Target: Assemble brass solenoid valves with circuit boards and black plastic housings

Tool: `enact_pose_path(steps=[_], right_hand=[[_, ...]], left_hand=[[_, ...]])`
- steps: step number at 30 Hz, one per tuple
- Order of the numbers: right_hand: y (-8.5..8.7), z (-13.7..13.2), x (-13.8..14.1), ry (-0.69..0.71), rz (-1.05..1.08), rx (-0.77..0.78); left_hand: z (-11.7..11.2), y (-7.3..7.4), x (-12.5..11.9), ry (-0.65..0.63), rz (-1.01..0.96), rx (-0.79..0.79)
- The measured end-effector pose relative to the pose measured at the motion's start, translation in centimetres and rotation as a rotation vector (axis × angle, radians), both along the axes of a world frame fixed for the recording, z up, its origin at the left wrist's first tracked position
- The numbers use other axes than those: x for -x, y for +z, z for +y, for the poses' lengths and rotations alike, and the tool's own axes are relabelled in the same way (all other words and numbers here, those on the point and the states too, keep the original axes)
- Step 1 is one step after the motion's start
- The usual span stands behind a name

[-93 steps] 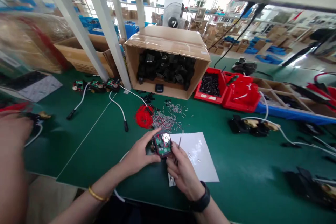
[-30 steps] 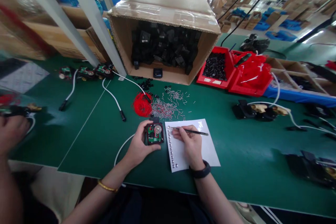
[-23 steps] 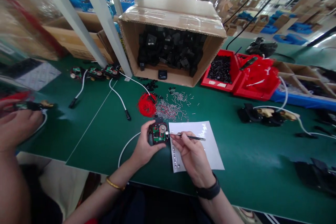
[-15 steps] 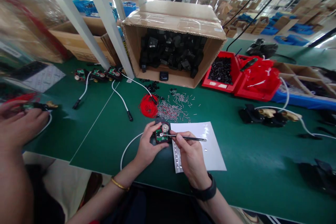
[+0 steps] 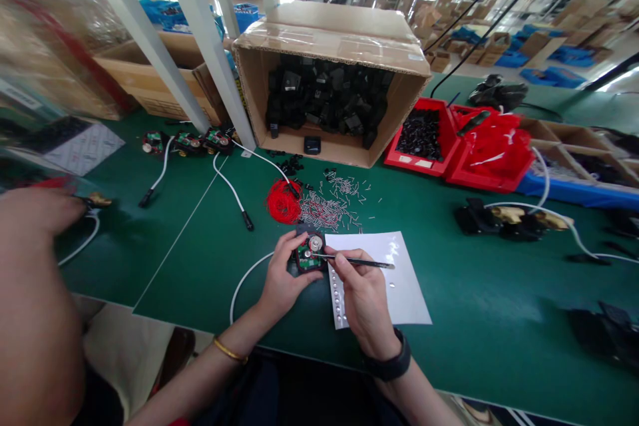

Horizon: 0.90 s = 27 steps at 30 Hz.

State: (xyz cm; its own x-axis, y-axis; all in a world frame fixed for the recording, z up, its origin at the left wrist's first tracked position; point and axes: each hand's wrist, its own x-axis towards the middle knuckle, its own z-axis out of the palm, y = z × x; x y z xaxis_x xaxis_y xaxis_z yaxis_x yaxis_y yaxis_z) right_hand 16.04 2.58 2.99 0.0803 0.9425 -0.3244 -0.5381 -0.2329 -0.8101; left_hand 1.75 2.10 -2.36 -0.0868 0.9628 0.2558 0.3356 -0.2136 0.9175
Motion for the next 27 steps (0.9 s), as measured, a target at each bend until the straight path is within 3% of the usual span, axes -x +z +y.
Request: enact_pose_path(steps=[20, 27], right_hand=[[-0.11, 0.01, 0.18, -0.001, -0.061, -0.035], [-0.24, 0.12, 0.05, -0.002, -0.103, -0.061]], left_hand=[[0.10, 0.57, -0.15, -0.011, 0.048, 0.001], [0.32, 0.35, -0.23, -0.063, -0.085, -0.131]])
